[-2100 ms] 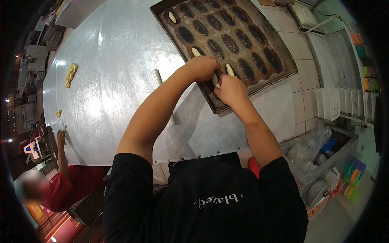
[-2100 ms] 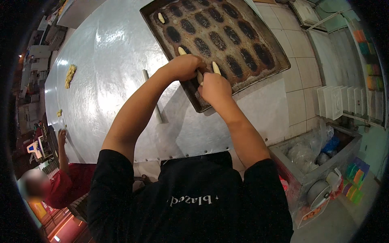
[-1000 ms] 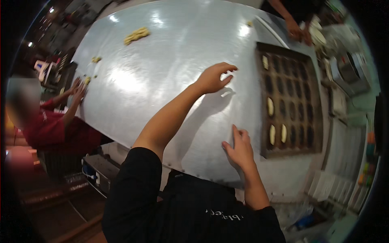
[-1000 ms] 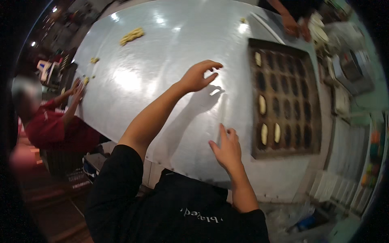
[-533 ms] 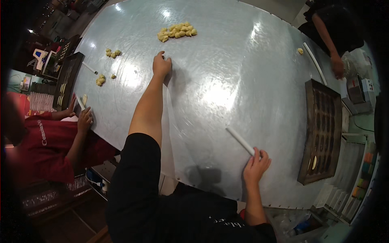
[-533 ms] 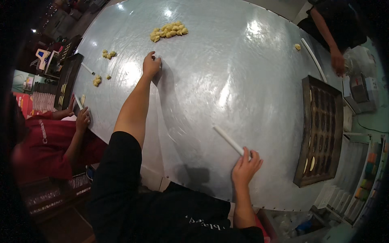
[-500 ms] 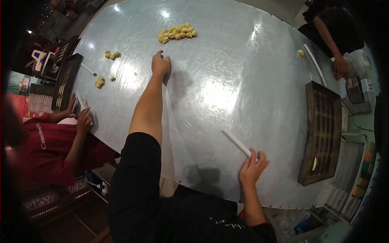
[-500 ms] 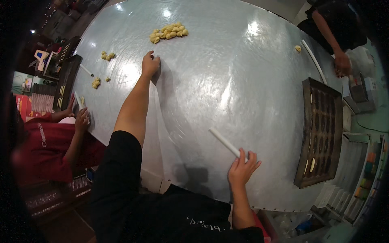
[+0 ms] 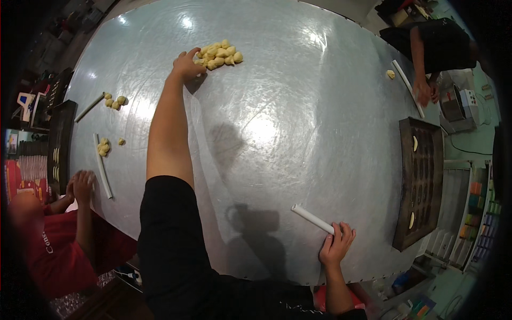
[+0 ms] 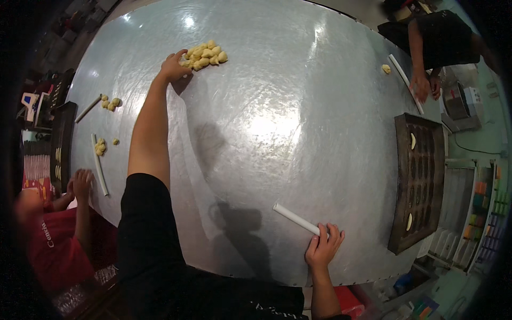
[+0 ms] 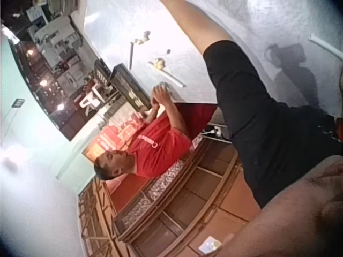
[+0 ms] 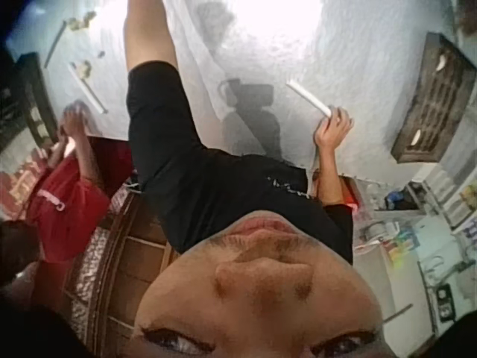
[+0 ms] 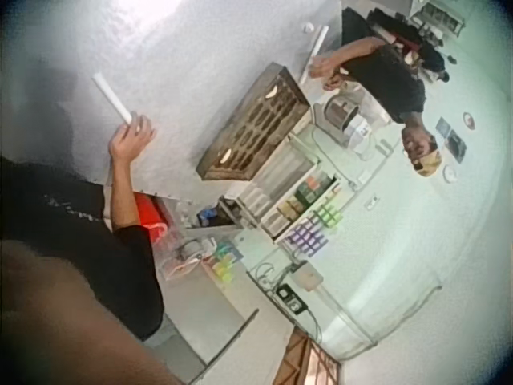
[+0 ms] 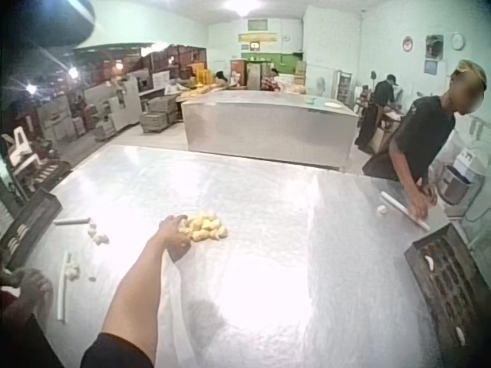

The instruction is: Manually roll and shape pieces of dough into small loaves and arrange them on a baking tray.

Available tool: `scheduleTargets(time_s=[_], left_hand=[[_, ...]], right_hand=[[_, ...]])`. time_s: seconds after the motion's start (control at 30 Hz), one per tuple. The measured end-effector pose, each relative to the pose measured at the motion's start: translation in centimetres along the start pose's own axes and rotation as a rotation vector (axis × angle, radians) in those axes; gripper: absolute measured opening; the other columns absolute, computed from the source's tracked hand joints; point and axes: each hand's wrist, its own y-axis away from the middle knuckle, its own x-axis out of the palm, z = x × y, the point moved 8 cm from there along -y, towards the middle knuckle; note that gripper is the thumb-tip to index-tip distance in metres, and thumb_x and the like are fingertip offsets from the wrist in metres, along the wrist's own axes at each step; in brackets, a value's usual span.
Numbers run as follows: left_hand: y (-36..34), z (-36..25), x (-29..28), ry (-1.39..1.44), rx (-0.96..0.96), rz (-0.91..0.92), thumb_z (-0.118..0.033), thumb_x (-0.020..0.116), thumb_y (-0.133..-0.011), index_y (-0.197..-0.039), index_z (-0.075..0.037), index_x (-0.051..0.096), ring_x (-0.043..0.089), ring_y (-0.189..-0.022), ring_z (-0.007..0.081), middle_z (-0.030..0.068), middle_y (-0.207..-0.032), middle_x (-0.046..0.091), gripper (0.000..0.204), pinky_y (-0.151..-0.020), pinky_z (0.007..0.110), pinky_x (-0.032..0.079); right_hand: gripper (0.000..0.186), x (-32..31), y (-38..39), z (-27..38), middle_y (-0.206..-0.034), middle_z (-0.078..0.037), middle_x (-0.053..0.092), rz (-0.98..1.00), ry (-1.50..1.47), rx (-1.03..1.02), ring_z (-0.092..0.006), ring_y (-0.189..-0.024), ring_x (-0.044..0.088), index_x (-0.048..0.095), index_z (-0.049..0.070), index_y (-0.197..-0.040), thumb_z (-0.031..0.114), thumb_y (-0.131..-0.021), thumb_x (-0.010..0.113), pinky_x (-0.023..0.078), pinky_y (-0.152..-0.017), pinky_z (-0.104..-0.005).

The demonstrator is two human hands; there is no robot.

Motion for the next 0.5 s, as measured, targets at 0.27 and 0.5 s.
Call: scheduleTargets(time_s=[0.27, 0.5], left_hand=[[0.6, -1.2, -1.5, 0.015, 0.074, -0.057, -0.024, 0.071, -0.077, -0.123, -0.011, 0.06, 0.058, -0.113, 0.0338, 0.0248, -0.125, 0.055, 0.049, -0.091, 0.042, 0.05], [3.2, -1.7, -1.4, 0.079, 0.077, -0.279, -0.022, 0.069, -0.073, -0.104, -0.006, 0.07, 0.067, -0.095, 0.0285, 0.0191, -0.105, 0.069, 0.035, -0.082, 0.037, 0.053]], right_hand=[[0.034, -0.2, -0.2, -0.1, -0.127, -0.016, 0.047, 0.003, 0.01, 0.023, -0.036, -0.122, 0.044, 0.06, 0.005, -0.118, 0.01, -0.085, 0.054, 0.021, -0.11, -0.0603], [0.032, -0.7, -0.2, -0.2, -0.126, -0.016, 0.049, -0.027, 0.001, 0.023, -0.0363, -0.121, 0.045, 0.059, 0.005, -0.118, 0.01, -0.087, 0.054, 0.022, -0.11, -0.0571]])
